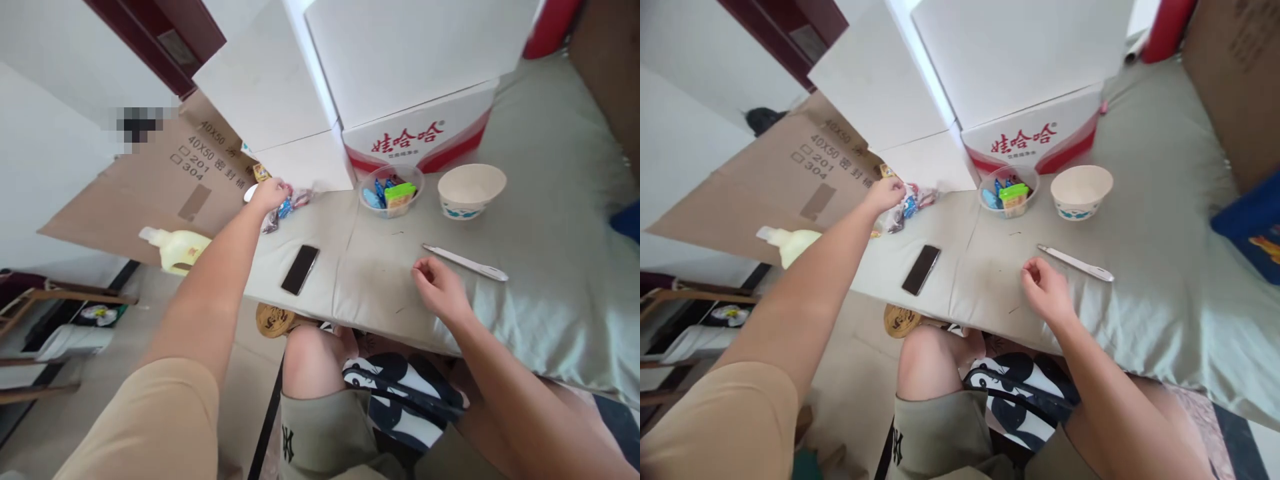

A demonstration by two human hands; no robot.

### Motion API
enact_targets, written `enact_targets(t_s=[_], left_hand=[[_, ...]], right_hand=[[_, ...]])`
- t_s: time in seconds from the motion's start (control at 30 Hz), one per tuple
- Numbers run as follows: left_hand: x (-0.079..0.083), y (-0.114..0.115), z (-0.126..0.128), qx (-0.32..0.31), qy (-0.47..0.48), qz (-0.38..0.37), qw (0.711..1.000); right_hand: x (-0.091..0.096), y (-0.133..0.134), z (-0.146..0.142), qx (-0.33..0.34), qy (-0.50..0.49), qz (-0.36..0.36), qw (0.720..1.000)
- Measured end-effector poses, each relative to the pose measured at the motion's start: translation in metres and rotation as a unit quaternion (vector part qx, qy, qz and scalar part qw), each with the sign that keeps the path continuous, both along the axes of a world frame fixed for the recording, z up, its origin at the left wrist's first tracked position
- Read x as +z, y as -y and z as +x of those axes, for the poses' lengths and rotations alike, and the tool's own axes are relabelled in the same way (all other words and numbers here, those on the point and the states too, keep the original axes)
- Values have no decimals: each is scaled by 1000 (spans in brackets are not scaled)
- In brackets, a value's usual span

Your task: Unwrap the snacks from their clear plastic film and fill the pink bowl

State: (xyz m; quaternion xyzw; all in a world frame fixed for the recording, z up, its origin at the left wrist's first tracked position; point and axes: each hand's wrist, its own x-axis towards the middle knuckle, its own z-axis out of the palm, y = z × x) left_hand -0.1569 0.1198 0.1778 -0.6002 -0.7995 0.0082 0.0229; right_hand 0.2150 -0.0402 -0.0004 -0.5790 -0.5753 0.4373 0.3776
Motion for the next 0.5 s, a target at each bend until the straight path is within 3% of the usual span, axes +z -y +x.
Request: enact_targets(t_s=[0.1,0.23,0.37,0.5], left_hand=[[-23,27,-57,94,10,-45,995],[-67,38,-102,145,49,-73,985],[-109,24,-133,156,85,-76,981],[-137,16,-152,120,116,-60,984]], right_hand=[[-4,7,-9,11,82,10,997],[-15,16,-20,31,220,90,971],[-26,18,-27,80,307,204,926],[-29,16,-31,82,351,240,901]])
